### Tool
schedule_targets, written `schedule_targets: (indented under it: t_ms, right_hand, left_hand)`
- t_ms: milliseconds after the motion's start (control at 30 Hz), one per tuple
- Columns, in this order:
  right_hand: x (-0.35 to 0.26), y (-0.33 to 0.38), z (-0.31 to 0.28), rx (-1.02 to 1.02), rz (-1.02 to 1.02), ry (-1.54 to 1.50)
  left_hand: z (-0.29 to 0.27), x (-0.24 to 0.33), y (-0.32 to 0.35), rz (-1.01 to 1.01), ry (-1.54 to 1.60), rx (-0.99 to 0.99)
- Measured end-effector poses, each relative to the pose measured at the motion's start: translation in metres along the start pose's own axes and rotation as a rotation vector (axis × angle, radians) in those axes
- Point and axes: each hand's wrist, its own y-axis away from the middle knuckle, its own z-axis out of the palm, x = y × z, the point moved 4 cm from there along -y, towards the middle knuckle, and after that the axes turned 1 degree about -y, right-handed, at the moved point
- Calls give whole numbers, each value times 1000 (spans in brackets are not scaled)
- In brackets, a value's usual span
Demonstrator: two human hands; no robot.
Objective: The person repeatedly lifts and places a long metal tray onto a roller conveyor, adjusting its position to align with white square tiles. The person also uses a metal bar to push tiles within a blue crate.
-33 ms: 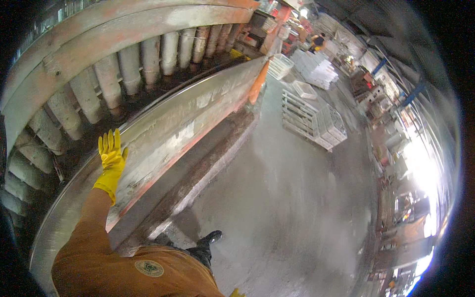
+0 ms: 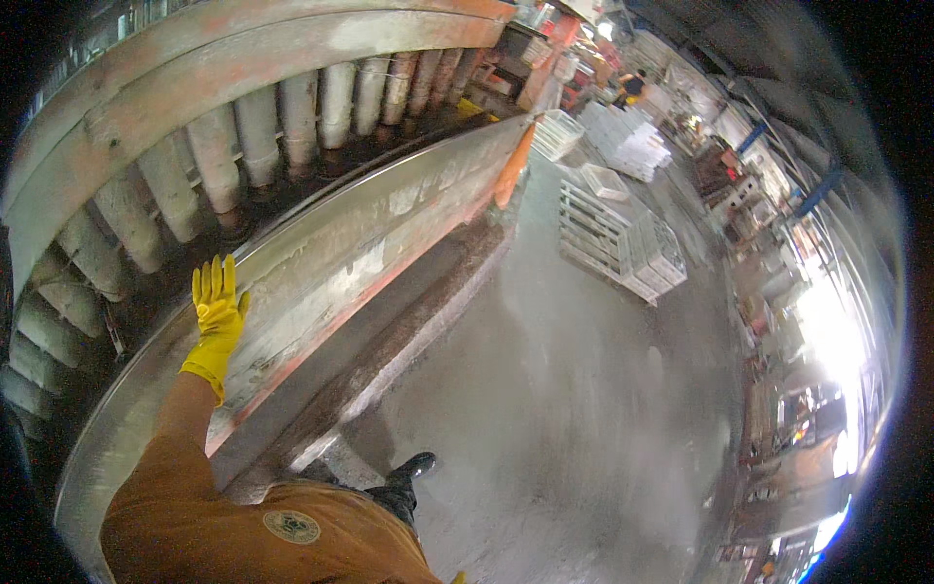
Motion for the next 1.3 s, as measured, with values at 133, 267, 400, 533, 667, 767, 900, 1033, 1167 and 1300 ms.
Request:
schedule_targets:
  t_ms: [133, 267, 400, 533, 667, 767, 900, 1033, 1167, 1300]
  right_hand:
    - [-58, -76, 20, -71, -46, 69]
    - [-140, -173, 29, -126, -125, 64]
    - [-230, -295, 56, -193, -224, -148]
    - [-350, -385, 122, -301, -169, -598]
    - [-428, -432, 197, -346, -102, -872]
    - [-419, -436, 248, -365, -57, -912]
    - [-428, -451, 292, -415, -263, -582]
    - [-508, -452, 321, -442, -378, -261]
    - [-672, -448, 357, -634, -472, -641]
    - [-908, -306, 411, -661, -1072, -212]
  left_hand:
    - [-4, 12, -10, -42, -36, 12]
    - [8, 9, -21, -204, -106, -37]
    - [28, 20, -38, -291, -181, -45]
    - [47, 47, -75, -324, -138, -208]
    - [85, 94, -162, -450, 51, -662]
    - [122, 131, -227, -397, 150, -879]
    - [197, 159, -263, -165, 263, -722]
    - [229, 183, -296, -172, 308, -906]
    - [219, 200, -310, -232, 299, -995]
    - [236, 193, -300, -306, 312, -980]
